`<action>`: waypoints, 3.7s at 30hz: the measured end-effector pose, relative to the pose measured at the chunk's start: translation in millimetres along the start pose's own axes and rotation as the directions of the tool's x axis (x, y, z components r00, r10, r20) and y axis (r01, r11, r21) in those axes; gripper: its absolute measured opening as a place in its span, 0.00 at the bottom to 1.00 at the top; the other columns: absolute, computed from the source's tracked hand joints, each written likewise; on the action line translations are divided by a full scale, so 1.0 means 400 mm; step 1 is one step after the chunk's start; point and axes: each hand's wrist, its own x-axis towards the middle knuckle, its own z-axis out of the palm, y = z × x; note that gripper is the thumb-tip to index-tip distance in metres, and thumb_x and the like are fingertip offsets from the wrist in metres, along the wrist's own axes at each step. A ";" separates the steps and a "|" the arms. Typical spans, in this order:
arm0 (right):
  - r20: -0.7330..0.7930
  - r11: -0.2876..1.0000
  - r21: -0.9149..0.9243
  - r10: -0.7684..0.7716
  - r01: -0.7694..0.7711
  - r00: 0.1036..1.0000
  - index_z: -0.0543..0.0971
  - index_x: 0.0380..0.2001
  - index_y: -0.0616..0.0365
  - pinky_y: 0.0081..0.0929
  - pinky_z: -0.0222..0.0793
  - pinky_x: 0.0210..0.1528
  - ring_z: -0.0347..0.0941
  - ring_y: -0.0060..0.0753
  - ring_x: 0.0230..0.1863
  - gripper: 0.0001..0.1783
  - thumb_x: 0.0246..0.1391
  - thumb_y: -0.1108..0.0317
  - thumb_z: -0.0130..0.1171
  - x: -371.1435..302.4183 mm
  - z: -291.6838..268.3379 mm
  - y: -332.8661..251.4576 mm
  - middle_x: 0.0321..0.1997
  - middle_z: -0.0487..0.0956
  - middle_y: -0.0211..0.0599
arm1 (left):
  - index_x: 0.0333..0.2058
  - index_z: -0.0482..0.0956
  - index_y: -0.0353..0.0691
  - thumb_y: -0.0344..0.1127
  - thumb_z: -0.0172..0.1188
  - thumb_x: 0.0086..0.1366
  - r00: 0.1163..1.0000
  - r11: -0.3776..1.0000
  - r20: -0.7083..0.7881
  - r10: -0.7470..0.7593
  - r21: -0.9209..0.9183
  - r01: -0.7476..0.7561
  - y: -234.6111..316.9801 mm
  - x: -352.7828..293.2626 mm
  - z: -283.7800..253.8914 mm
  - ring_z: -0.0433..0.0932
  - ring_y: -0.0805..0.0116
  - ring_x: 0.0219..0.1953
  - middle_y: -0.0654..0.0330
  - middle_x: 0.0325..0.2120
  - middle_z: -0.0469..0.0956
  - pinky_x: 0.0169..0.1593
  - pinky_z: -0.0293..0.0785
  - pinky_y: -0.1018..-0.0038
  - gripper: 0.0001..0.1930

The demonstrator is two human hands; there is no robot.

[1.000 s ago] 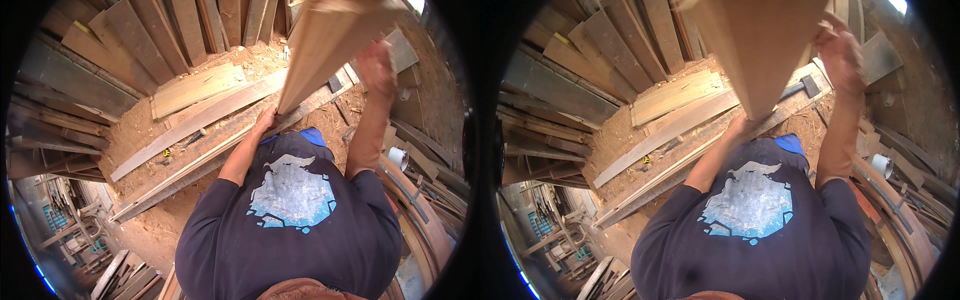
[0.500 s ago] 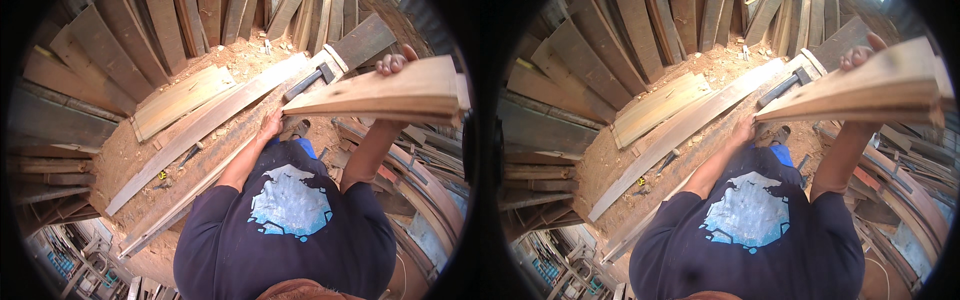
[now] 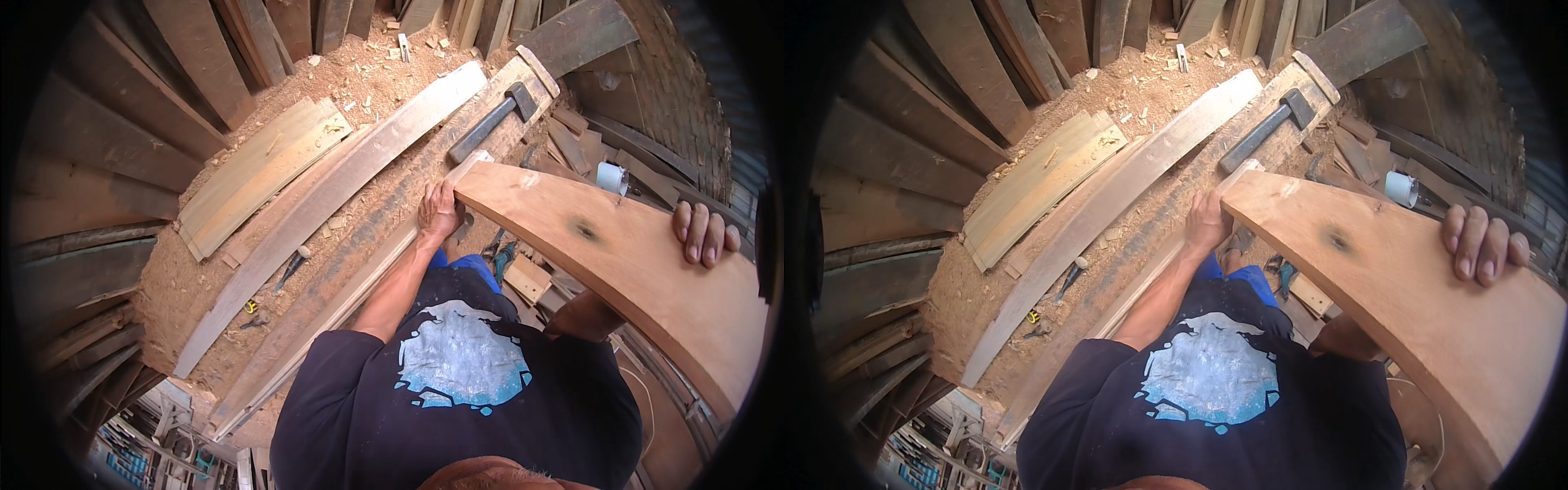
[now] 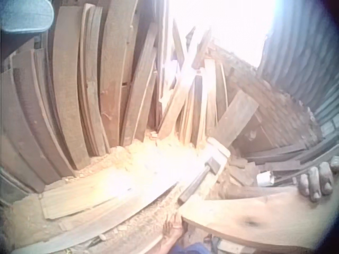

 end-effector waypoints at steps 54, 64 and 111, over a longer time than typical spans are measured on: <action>0.279 0.973 0.229 -0.066 0.000 0.958 0.75 0.61 0.63 0.38 0.69 0.46 0.75 0.40 0.39 0.29 0.71 0.50 0.46 0.032 -0.111 0.059 0.41 0.81 0.42 | 0.49 0.74 0.43 0.32 0.71 0.50 0.999 0.998 -0.014 0.043 0.047 -0.042 0.008 0.026 0.026 0.77 0.42 0.45 0.49 0.38 0.78 0.48 0.75 0.51 0.26; -0.027 0.991 -0.082 -0.109 0.106 0.994 0.65 0.66 0.67 0.31 0.70 0.65 0.73 0.37 0.59 0.45 0.61 0.41 0.63 -0.034 -0.118 0.139 0.57 0.75 0.46 | 0.46 0.76 0.45 0.30 0.68 0.50 0.981 0.981 -0.001 0.195 0.020 -0.195 0.020 0.047 0.021 0.79 0.41 0.41 0.46 0.37 0.81 0.42 0.75 0.53 0.22; 0.281 0.872 -0.291 0.470 -0.392 0.837 0.65 0.71 0.59 0.45 0.60 0.74 0.67 0.46 0.69 0.44 0.59 0.46 0.65 -0.137 -0.348 0.290 0.69 0.71 0.49 | 0.45 0.83 0.43 0.29 0.67 0.53 0.968 0.952 -0.241 -0.067 -0.307 -0.010 -0.022 0.031 0.118 0.80 0.44 0.44 0.48 0.40 0.82 0.48 0.76 0.53 0.18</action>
